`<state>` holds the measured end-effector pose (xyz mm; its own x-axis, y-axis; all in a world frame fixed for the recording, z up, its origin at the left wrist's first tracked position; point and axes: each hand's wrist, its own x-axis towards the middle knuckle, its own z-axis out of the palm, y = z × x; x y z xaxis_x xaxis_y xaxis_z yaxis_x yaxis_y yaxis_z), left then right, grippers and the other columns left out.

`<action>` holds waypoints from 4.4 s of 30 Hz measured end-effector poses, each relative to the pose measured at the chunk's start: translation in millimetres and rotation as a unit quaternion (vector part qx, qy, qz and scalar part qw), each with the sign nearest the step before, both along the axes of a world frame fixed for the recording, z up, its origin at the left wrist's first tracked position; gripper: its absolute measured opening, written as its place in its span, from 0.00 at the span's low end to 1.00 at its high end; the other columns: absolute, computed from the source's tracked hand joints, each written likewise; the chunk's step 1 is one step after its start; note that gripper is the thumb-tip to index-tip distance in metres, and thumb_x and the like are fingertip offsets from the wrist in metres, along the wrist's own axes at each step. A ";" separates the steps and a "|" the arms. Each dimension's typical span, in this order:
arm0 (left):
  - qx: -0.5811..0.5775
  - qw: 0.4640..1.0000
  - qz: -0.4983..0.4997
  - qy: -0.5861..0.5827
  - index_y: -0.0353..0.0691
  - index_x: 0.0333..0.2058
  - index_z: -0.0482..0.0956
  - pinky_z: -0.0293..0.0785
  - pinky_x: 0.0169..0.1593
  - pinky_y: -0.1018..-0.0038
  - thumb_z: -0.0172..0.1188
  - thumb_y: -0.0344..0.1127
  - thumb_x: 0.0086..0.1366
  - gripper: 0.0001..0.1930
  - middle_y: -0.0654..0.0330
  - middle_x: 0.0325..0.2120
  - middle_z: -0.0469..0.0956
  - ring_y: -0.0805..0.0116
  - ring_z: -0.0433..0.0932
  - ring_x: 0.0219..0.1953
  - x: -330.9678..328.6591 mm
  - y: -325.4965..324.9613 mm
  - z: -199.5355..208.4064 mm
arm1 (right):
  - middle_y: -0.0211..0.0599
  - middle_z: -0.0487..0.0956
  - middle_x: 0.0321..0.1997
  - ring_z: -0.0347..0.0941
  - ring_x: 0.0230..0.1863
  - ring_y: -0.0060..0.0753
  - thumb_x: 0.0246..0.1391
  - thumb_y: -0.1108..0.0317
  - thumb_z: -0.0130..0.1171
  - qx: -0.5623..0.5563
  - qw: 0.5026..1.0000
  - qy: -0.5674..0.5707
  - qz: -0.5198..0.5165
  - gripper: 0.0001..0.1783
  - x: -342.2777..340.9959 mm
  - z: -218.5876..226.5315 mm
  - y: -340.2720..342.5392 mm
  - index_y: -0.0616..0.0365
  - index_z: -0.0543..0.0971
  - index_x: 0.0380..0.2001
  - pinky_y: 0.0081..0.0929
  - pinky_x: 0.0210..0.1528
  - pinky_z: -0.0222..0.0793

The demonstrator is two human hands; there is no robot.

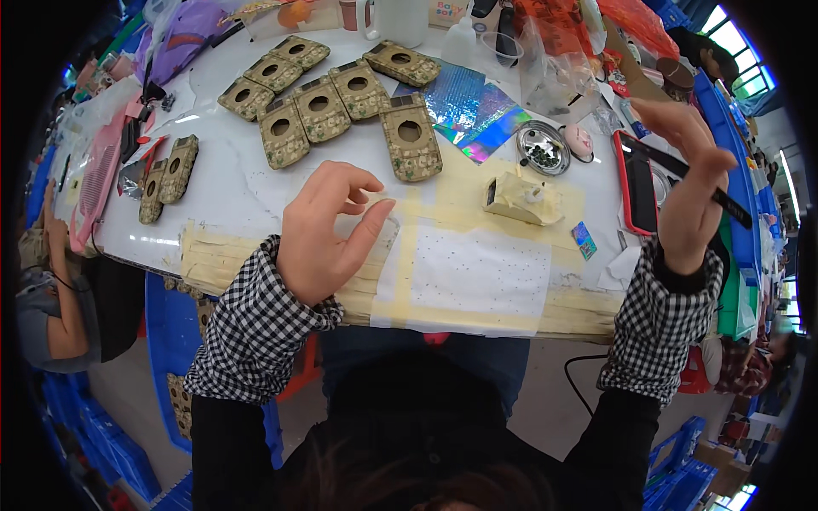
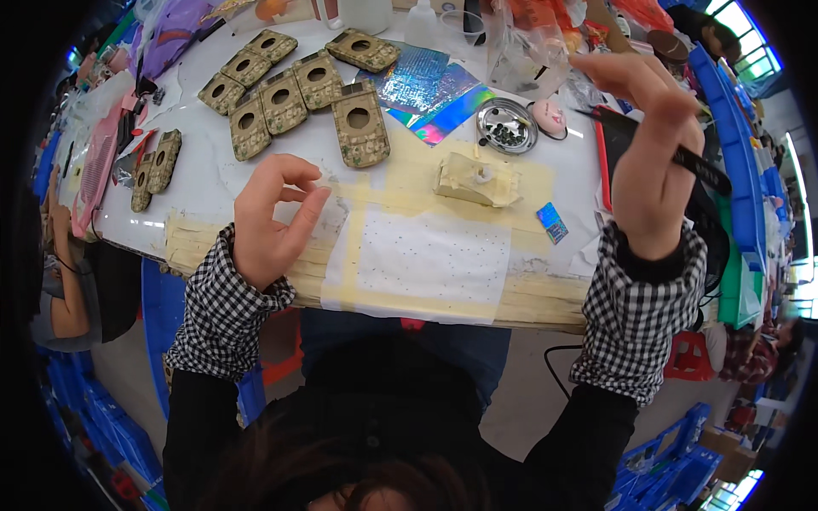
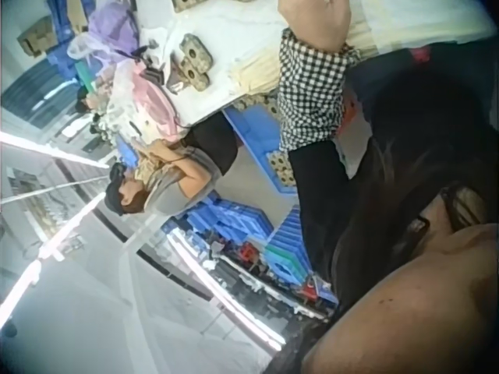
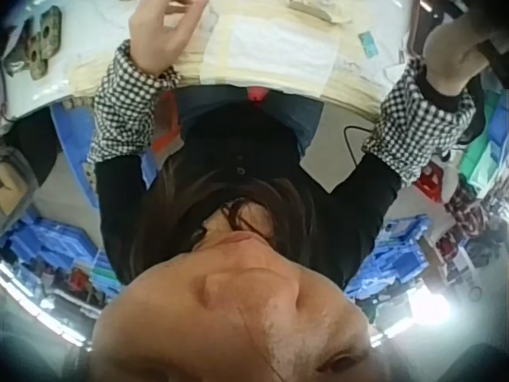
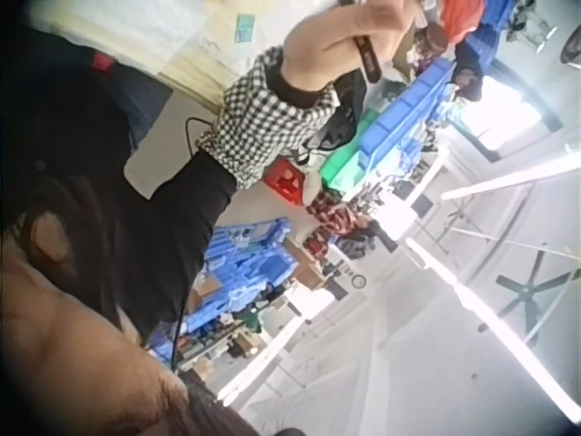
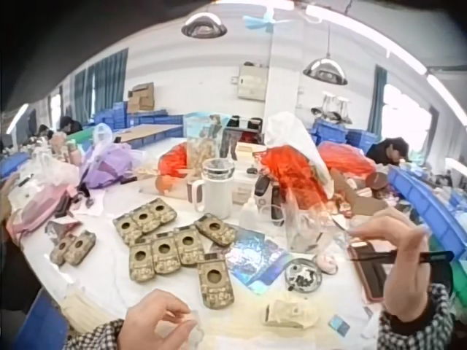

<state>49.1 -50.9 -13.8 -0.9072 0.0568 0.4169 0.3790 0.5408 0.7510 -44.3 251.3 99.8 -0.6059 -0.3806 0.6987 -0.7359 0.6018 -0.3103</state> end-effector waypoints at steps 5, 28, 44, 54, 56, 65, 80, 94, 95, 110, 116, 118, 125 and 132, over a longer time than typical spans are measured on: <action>0.219 0.949 -0.032 -0.224 0.36 0.37 0.67 0.75 0.39 0.78 0.55 0.38 0.66 0.11 0.62 0.35 0.71 0.77 0.73 0.37 -25.6 -9.7 -5.6 | 0.30 0.71 0.19 0.56 0.17 0.18 0.44 0.21 0.02 -0.085 0.965 -0.100 -0.229 0.63 78.2 -10.9 32.7 0.63 0.80 0.26 0.15 0.21 0.46; -0.310 0.937 0.106 -0.117 0.34 0.34 0.68 0.74 0.33 0.65 0.59 0.57 0.54 0.27 0.50 0.24 0.76 0.54 0.78 0.28 -89.5 34.8 18.7 | 0.40 0.75 0.21 0.70 0.21 0.29 0.53 0.25 0.14 -0.115 0.964 -0.153 -0.187 0.56 123.4 -66.1 59.9 0.68 0.79 0.31 0.21 0.26 0.64; 0.362 0.880 -0.125 -0.281 0.38 0.49 0.71 0.70 0.42 0.80 0.57 0.44 0.63 0.20 0.68 0.36 0.76 0.81 0.74 0.37 -90.5 34.6 32.2 | 0.42 0.73 0.28 0.69 0.27 0.33 0.55 0.28 0.14 -0.005 0.990 -0.087 -0.113 0.54 86.2 -31.3 28.3 0.68 0.79 0.27 0.25 0.31 0.63; 0.377 0.880 -0.085 -0.276 0.41 0.47 0.71 0.71 0.43 0.76 0.59 0.46 0.61 0.21 0.67 0.37 0.75 0.78 0.74 0.38 -85.3 33.8 29.5 | 0.35 0.77 0.36 0.75 0.35 0.42 0.54 0.62 0.56 0.265 0.959 0.042 -0.089 0.10 -90.9 -37.4 -52.6 0.51 0.78 0.38 0.37 0.36 0.71; 0.388 0.877 -0.079 -0.273 0.41 0.47 0.71 0.71 0.42 0.76 0.60 0.47 0.60 0.21 0.67 0.37 0.75 0.78 0.74 0.38 -89.9 36.9 26.7 | 0.33 0.77 0.37 0.76 0.36 0.41 0.53 0.58 0.57 0.348 0.928 0.051 -0.123 0.12 -122.0 -53.9 -56.8 0.50 0.79 0.38 0.38 0.37 0.71; 0.382 0.882 -0.083 -0.263 0.36 0.48 0.69 0.72 0.46 0.75 0.64 0.49 0.57 0.27 0.62 0.39 0.75 0.75 0.75 0.41 -88.1 29.0 23.2 | 0.40 0.78 0.28 0.75 0.29 0.42 0.53 0.58 0.57 0.240 0.964 0.081 -0.078 0.13 -128.7 -29.1 -30.5 0.55 0.79 0.33 0.37 0.32 0.68; 0.458 0.846 -0.122 -0.244 0.44 0.46 0.72 0.71 0.38 0.76 0.56 0.45 0.64 0.16 0.68 0.36 0.76 0.76 0.75 0.37 -92.8 13.5 15.3 | 0.45 0.79 0.43 0.76 0.45 0.47 0.54 0.50 0.54 0.281 0.550 -0.195 -0.762 0.24 126.1 113.0 641.7 0.56 0.77 0.46 0.37 0.47 0.70; 0.466 0.844 -0.066 -0.259 0.45 0.42 0.73 0.73 0.33 0.76 0.57 0.46 0.63 0.14 0.70 0.31 0.76 0.77 0.75 0.33 -97.3 24.7 17.4 | 0.44 0.78 0.47 0.75 0.48 0.45 0.55 0.53 0.54 0.148 0.335 -0.396 -0.842 0.24 274.3 19.1 684.8 0.56 0.76 0.50 0.36 0.50 0.69; 0.470 0.841 -0.058 -0.261 0.45 0.42 0.73 0.73 0.33 0.76 0.57 0.46 0.63 0.14 0.70 0.31 0.76 0.77 0.75 0.33 -97.6 25.8 17.7 | 0.44 0.78 0.47 0.75 0.48 0.45 0.55 0.53 0.54 0.145 0.335 -0.394 -0.844 0.24 275.4 18.8 684.5 0.56 0.76 0.50 0.36 0.50 0.69; 0.465 0.843 -0.030 -0.268 0.48 0.37 0.73 0.73 0.38 0.73 0.59 0.45 0.60 0.11 0.70 0.27 0.74 0.76 0.74 0.30 -93.4 25.5 17.1 | 0.44 0.78 0.48 0.74 0.48 0.46 0.56 0.53 0.53 0.125 0.343 -0.382 -0.849 0.23 272.6 5.7 679.6 0.56 0.76 0.50 0.36 0.51 0.69; 0.476 0.834 -0.035 -0.277 0.46 0.34 0.73 0.75 0.41 0.71 0.60 0.45 0.60 0.11 0.68 0.25 0.73 0.75 0.75 0.29 -92.6 28.5 19.2 | 0.44 0.78 0.48 0.74 0.48 0.46 0.56 0.53 0.53 0.118 0.341 -0.382 -0.851 0.23 273.5 2.7 679.0 0.55 0.75 0.50 0.36 0.51 0.69; 0.477 0.833 -0.036 -0.277 0.46 0.34 0.73 0.75 0.41 0.71 0.60 0.44 0.60 0.11 0.67 0.24 0.73 0.75 0.75 0.29 -92.5 28.5 19.0 | 0.44 0.78 0.48 0.74 0.48 0.46 0.56 0.53 0.53 0.116 0.344 -0.381 -0.850 0.23 270.9 2.4 679.2 0.55 0.75 0.50 0.36 0.51 0.69; 0.482 0.831 -0.033 -0.274 0.46 0.34 0.72 0.75 0.41 0.71 0.60 0.44 0.60 0.10 0.67 0.25 0.74 0.75 0.75 0.29 -92.3 28.6 18.1 | 0.44 0.78 0.48 0.74 0.49 0.46 0.56 0.53 0.52 0.110 0.341 -0.378 -0.854 0.23 274.7 -0.8 677.9 0.55 0.75 0.50 0.36 0.51 0.69; 0.481 0.832 -0.038 -0.274 0.46 0.35 0.73 0.75 0.41 0.71 0.59 0.43 0.61 0.10 0.68 0.25 0.74 0.75 0.75 0.29 -91.6 28.1 16.8 | 0.44 0.77 0.49 0.74 0.49 0.46 0.56 0.53 0.52 0.102 0.347 -0.369 -0.856 0.23 273.4 -2.8 679.2 0.55 0.75 0.50 0.36 0.51 0.69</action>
